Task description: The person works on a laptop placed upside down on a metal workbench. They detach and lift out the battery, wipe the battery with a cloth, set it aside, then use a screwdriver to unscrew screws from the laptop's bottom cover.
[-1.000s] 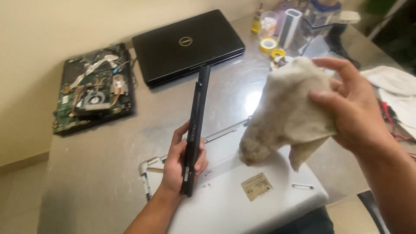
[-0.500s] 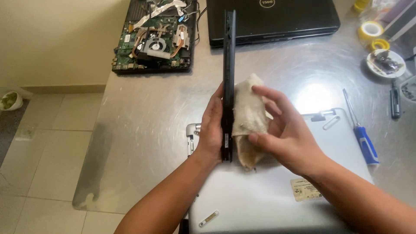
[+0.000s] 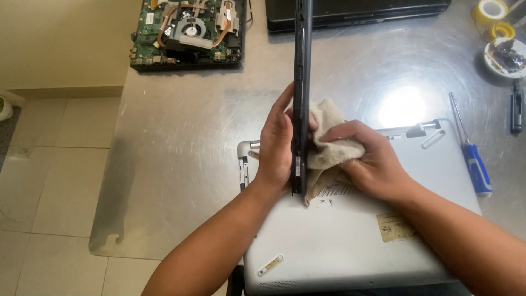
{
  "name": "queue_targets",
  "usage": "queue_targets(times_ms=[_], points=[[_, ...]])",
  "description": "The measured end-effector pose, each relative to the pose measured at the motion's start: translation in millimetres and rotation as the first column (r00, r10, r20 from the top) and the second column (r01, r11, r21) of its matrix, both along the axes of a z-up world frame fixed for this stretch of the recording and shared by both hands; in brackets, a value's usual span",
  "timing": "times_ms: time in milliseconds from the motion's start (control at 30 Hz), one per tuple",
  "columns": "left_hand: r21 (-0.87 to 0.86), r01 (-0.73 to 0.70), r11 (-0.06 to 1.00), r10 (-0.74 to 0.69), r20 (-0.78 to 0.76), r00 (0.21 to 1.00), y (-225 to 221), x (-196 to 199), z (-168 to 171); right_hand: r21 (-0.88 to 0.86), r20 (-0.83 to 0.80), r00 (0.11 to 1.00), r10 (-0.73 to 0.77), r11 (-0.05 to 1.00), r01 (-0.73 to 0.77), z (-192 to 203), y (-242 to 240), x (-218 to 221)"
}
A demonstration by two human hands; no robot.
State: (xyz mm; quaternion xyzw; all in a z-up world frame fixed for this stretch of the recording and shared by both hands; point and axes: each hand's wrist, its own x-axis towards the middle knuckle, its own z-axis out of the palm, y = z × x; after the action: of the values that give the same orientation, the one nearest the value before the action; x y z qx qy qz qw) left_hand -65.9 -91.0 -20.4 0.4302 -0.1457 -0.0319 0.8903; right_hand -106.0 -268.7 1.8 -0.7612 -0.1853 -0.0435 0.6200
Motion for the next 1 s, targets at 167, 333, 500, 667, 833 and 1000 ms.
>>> queue_targets(times_ms=[167,333,500,667,833,1000], points=[[0.027,-0.049,0.998,0.047,0.071,0.996,-1.9,-4.7,6.9,-0.002,0.000,0.998,0.070,0.998,-0.070,13.2,9.5,-6.9],[0.061,-0.119,0.991,0.113,0.098,0.989,-3.8,-8.6,11.8,-0.022,0.006,0.983,0.183,0.983,-0.183,12.4,9.3,-8.8],[0.071,-0.155,0.985,0.153,0.044,0.987,-4.3,-8.3,4.7,-0.150,0.000,0.992,0.128,0.981,-0.126,3.6,10.4,-12.8],[0.155,-0.250,0.956,0.237,0.097,0.967,-3.5,-18.0,18.4,-0.199,-0.108,0.994,-0.007,0.980,-0.015,6.5,27.9,-19.7],[0.163,-0.293,0.942,0.269,0.153,0.951,-2.6,-20.4,18.8,-0.204,-0.151,0.985,-0.078,0.978,0.046,4.9,30.9,-24.3],[0.069,-0.322,0.944,0.320,0.041,0.947,-1.9,-15.1,16.6,-0.253,-0.084,0.991,0.109,0.959,-0.127,4.2,25.2,-29.6]])
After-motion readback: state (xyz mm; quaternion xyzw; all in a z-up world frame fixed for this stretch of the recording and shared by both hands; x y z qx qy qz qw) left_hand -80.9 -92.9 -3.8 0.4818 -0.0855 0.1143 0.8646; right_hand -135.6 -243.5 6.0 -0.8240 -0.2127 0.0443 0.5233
